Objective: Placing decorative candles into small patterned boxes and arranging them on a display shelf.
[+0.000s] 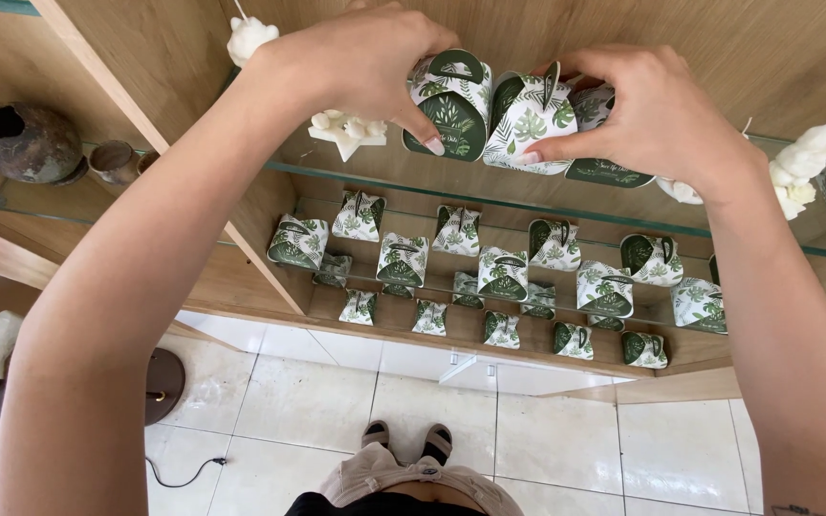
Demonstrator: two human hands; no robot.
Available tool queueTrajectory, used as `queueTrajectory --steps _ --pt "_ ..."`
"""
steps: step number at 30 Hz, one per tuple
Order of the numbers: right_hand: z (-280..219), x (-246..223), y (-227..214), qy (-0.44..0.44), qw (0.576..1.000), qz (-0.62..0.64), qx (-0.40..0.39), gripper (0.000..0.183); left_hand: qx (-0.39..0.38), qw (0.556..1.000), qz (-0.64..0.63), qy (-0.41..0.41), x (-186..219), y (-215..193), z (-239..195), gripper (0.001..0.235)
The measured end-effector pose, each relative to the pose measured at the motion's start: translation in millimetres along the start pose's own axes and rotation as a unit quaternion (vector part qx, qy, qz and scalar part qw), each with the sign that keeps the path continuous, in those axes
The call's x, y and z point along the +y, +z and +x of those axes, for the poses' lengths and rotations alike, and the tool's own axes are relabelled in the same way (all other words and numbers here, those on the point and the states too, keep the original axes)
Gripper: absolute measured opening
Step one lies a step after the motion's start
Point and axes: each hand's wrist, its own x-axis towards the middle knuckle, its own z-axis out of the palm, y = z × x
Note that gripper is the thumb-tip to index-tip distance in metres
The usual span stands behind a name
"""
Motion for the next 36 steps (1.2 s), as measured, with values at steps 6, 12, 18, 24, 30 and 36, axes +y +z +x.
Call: queueTrajectory --steps 6,12,18,24,30,36 --pt "-1.2 7.5 5.4 0.008 1.000 -0.019 0.007 0.080 0.004 1.000 0.000 0.003 -6.9 4.8 3.9 0.064" --pt "-0.5 4.6 2.3 0.007 1.000 -0.012 0.003 0.078 -0.002 1.000 0.007 0.003 -8.1 6.2 4.8 0.067" --pt "-0.4 7.2 2.8 -0.003 1.000 -0.026 -0.001 0.075 0.012 1.000 0.009 0.012 -7.4 6.7 4.5 0.079" --pt "1.2 5.2 -4.6 0.000 0.998 -0.063 -0.010 0.080 0.046 0.997 0.011 0.063 -12.7 3.5 0.5 0.098" --pt "-1.4 -9.4 -33.4 -0.097 0.994 0.006 0.051 0.067 0.104 0.991 0.039 0.075 -10.5 -4.5 -29.3 0.097" --pt "-73.1 -39.0 -59.4 -0.048 0.984 0.062 0.161 0.064 0.349 0.932 0.046 0.091 74.2 -19.8 -154.9 0.077"
